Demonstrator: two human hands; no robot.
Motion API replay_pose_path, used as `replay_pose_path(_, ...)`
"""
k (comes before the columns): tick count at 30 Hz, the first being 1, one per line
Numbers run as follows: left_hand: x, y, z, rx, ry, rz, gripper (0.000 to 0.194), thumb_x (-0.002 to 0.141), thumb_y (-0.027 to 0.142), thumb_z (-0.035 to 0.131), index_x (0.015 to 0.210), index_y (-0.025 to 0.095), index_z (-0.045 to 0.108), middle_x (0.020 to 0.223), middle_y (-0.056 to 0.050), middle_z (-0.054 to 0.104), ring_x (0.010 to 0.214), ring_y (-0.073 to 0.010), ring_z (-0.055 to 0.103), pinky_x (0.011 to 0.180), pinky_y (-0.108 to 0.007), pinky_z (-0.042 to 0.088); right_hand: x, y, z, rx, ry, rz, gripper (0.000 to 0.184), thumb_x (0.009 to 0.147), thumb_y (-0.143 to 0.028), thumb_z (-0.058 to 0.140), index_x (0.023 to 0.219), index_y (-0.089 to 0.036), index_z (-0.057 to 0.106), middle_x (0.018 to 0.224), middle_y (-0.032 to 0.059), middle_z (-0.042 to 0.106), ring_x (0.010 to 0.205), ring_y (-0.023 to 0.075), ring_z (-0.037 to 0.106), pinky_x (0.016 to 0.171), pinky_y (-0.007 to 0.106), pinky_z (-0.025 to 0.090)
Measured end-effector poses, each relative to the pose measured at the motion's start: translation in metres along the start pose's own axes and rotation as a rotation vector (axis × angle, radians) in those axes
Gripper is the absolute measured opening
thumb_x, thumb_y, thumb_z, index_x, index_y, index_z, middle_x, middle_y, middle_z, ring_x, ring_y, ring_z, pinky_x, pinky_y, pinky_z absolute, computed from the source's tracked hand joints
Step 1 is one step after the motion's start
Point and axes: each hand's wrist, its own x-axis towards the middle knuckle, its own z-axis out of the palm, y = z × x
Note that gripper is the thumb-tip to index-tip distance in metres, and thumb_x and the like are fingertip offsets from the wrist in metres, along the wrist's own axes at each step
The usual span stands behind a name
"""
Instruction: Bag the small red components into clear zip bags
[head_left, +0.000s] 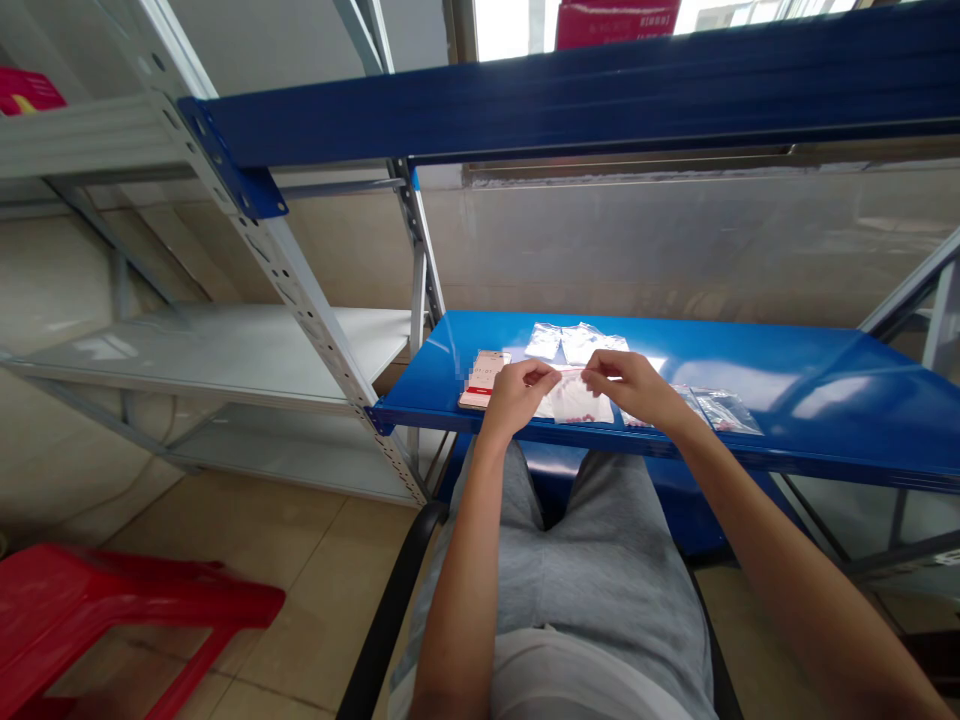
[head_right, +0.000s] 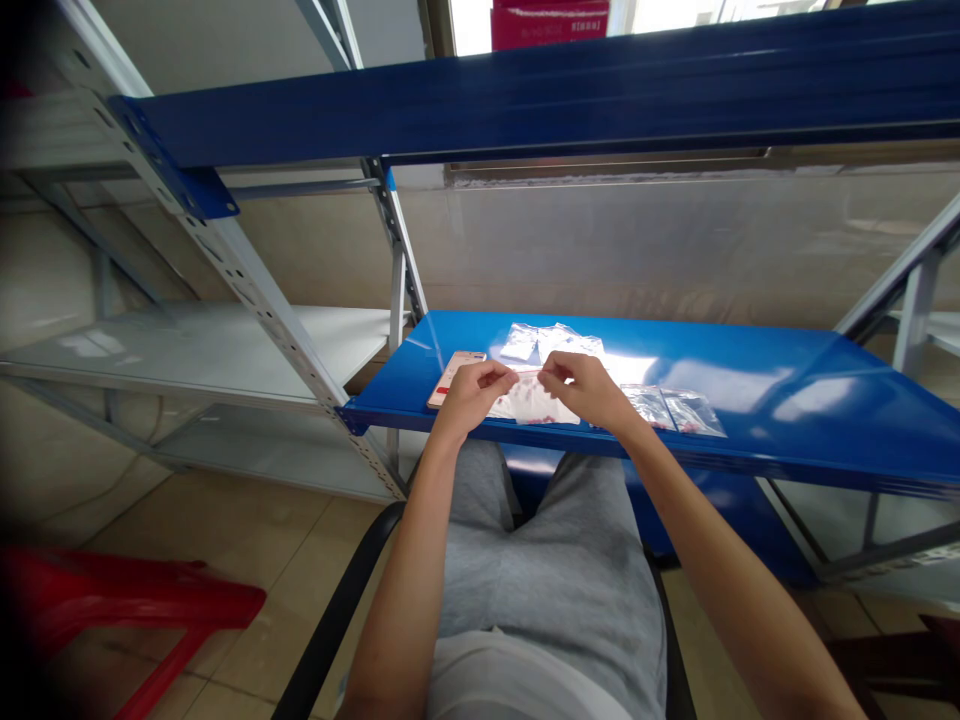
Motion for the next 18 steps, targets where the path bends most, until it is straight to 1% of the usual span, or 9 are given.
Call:
replay_pose_path(4, -0.0011, 0.0006, -0.0032, -0.019, -0.012, -0.02, 0.028, 0.088, 0.044, 0.067, 0.087, 0.017, 0.076, 0.089, -0.007, 0.075, 0.084, -0.0205, 0.067, 0.075, -0.029, 0.049, 0.0004, 0.0023, 0.0002, 0.018, -0.021, 0.026, 0.027, 0.09, -0.042, 0.058, 0.075, -0.02, 0.063, 0.068, 0.0035, 0.067, 0.064, 0.0176, 0.063, 0.064, 0.03, 0.048)
replay_pose_path(7, -0.0018, 0.0009, -0.0039, -0.016, -0.013, -0.018, 0.028, 0.088, 0.044, 0.067, 0.09, 0.018, 0.077, 0.092, -0.007, 0.076, 0.088, -0.0212, 0.068, 0.077, -0.03, 0.05, 0.0004, 0.0039, 0.0002, 0.023, -0.039, 0.037, 0.026, 0.09, -0.041, 0.058, 0.078, -0.02, 0.064, 0.071, 0.004, 0.069, 0.065, 0.018, 0.065, 0.065, 0.031, 0.049)
replay_pose_path(11, -0.0019, -0.0007, -0.003, -0.015, -0.005, -0.022, 0.027, 0.088, 0.043, 0.068, 0.091, 0.017, 0.077, 0.094, -0.008, 0.076, 0.089, -0.0214, 0.068, 0.077, -0.03, 0.05, 0.0007, 0.0048, 0.001, 0.028, -0.045, 0.042, 0.026, 0.09, -0.042, 0.059, 0.078, -0.02, 0.065, 0.071, 0.0043, 0.069, 0.065, 0.0184, 0.066, 0.065, 0.031, 0.051)
replay_pose_path(16, -0.001, -0.0034, -0.0013, -0.015, 0.017, -0.019, 0.026, 0.087, 0.042, 0.069, 0.091, 0.018, 0.077, 0.093, -0.008, 0.076, 0.087, -0.0211, 0.068, 0.077, -0.03, 0.051, 0.0008, 0.0064, 0.0023, 0.099, -0.052, 0.046, 0.028, 0.09, -0.047, 0.062, 0.089, -0.019, 0.066, 0.077, 0.0055, 0.071, 0.066, 0.0189, 0.068, 0.065, 0.032, 0.054)
replay_pose_path(18, -0.0009, -0.0033, -0.0002, -0.019, 0.02, -0.011, 0.025, 0.088, 0.041, 0.069, 0.091, 0.018, 0.077, 0.092, -0.008, 0.076, 0.087, -0.0212, 0.068, 0.077, -0.03, 0.052, 0.0006, 0.0062, 0.0026, 0.099, -0.061, 0.033, 0.028, 0.09, -0.047, 0.063, 0.089, -0.019, 0.067, 0.079, 0.0057, 0.072, 0.066, 0.0187, 0.067, 0.065, 0.032, 0.054)
